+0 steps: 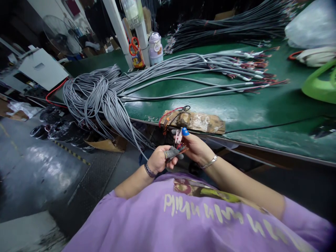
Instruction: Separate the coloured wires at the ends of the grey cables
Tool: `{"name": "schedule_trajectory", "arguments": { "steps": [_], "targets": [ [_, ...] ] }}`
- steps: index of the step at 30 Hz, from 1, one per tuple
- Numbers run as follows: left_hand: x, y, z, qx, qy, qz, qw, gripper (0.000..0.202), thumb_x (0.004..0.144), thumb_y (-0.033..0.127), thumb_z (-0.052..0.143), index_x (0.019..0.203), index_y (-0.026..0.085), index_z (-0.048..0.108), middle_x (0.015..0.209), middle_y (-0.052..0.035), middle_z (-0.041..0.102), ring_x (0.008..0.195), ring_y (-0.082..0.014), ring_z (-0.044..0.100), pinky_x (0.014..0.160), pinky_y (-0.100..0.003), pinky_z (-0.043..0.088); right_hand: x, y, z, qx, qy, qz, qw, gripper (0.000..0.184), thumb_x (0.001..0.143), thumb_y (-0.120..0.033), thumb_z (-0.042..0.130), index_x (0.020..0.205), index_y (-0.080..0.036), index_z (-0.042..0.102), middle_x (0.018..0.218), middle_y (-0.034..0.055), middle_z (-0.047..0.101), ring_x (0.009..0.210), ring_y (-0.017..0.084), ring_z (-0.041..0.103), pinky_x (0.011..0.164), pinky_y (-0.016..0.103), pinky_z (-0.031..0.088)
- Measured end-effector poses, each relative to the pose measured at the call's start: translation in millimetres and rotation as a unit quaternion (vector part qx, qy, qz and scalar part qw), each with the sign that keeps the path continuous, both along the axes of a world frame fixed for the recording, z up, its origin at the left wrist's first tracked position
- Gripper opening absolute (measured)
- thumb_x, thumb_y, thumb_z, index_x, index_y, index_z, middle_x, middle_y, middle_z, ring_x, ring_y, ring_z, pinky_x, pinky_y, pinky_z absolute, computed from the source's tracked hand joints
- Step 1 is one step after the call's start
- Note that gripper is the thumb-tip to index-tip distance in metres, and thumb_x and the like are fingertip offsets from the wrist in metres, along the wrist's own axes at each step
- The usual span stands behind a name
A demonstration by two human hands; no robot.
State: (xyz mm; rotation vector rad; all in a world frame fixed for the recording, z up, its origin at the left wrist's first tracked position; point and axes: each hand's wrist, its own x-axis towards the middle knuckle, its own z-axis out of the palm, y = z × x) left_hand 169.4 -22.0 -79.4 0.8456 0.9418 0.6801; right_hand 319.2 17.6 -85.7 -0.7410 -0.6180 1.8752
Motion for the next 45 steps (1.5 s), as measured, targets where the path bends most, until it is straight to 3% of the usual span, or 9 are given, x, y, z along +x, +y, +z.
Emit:
{"name": "schedule_trajectory", "arguments": {
  "steps": [5,10,14,19,24,27,37,45],
  "targets": [
    [0.8,0.9,-1.2,-0.002,-0.002,0.001,1.0,0.049,0.061,0.054,0.078,0.075,0.009,0.065,0.05,0.0008,0.058,0.032,-0.0075,0.047,0.032,-0.019,0.026,-1.3,-1.7,4.0,-0.036,0.008,-0.002,0.999,0.042,0.063,-0.054,0.082,0.071,-0.016,0.067,0.064,0.0,0.061,0.055,0.01,0.05,0.051,0.022,0.043],
    [-2.4,-5.6,-0.5,0.009,0.003,0.001,1.0,0.048,0.064,0.053,0.076,0.076,0.009,0.065,0.051,0.0002,0.058,0.033,-0.0079,0.048,0.032,-0.019,0.027,0.7,-3.2,6.1,-0.07,0.018,0.004,0.997,0.037,0.074,-0.054,0.074,0.077,-0.017,0.068,0.067,0.0003,0.064,0.057,0.01,0.054,0.052,0.022,0.045],
    [-5.1,-14.3,0.1,0.026,0.018,0.005,0.999,0.047,0.067,0.054,0.074,0.075,0.009,0.064,0.053,-0.0005,0.06,0.034,-0.0072,0.049,0.033,-0.018,0.027,5.1,-2.1,4.3,-0.073,0.017,0.013,0.997,0.032,0.076,-0.05,0.073,0.078,-0.019,0.067,0.071,-0.0002,0.066,0.059,0.01,0.056,0.051,0.02,0.044],
    [0.1,-19.3,2.4,0.071,0.016,0.075,0.995,0.043,0.071,0.053,0.072,0.075,0.011,0.064,0.054,0.0004,0.06,0.036,-0.0066,0.049,0.034,-0.017,0.029,7.3,-1.3,6.0,-0.044,0.013,0.023,0.999,0.029,0.069,-0.044,0.08,0.076,-0.019,0.067,0.074,0.0,0.067,0.061,0.01,0.057,0.051,0.019,0.046],
    [10.9,-19.6,-1.4,0.095,0.003,0.123,0.988,0.04,0.071,0.05,0.071,0.078,0.012,0.064,0.055,0.0012,0.06,0.037,-0.0067,0.051,0.035,-0.017,0.031,5.2,-3.7,6.3,-0.047,-0.041,0.013,0.998,0.043,0.063,-0.057,0.08,0.074,-0.018,0.065,0.066,-0.0003,0.063,0.055,0.01,0.054,0.048,0.021,0.045],
    [15.1,-20.4,-4.9,0.104,0.013,0.133,0.986,0.038,0.072,0.049,0.07,0.077,0.012,0.063,0.057,0.001,0.06,0.038,-0.0067,0.052,0.036,-0.017,0.032,5.0,-4.5,5.0,-0.031,-0.069,0.004,0.997,0.043,0.063,-0.056,0.081,0.07,-0.018,0.063,0.06,-0.0016,0.059,0.051,0.01,0.049,0.044,0.021,0.041],
    [19.0,-19.0,-4.4,0.096,0.028,0.14,0.985,0.034,0.073,0.047,0.068,0.073,0.014,0.059,0.057,0.0013,0.06,0.038,-0.0063,0.051,0.036,-0.017,0.03,9.2,-1.7,0.3,-0.054,0.025,0.015,0.998,0.023,0.07,-0.039,0.079,0.076,-0.019,0.071,0.068,0.0011,0.066,0.059,0.014,0.055,0.055,0.027,0.046],
    [20.9,-19.9,-3.0,0.084,0.037,0.141,0.986,0.028,0.073,0.041,0.066,0.073,0.013,0.059,0.055,0.0017,0.059,0.037,-0.0061,0.051,0.035,-0.016,0.03,7.6,-2.0,-2.6,-0.039,0.04,0.014,0.998,0.026,0.068,-0.04,0.082,0.079,-0.018,0.071,0.068,0.0002,0.067,0.057,0.012,0.055,0.054,0.026,0.046]
  ]
}}
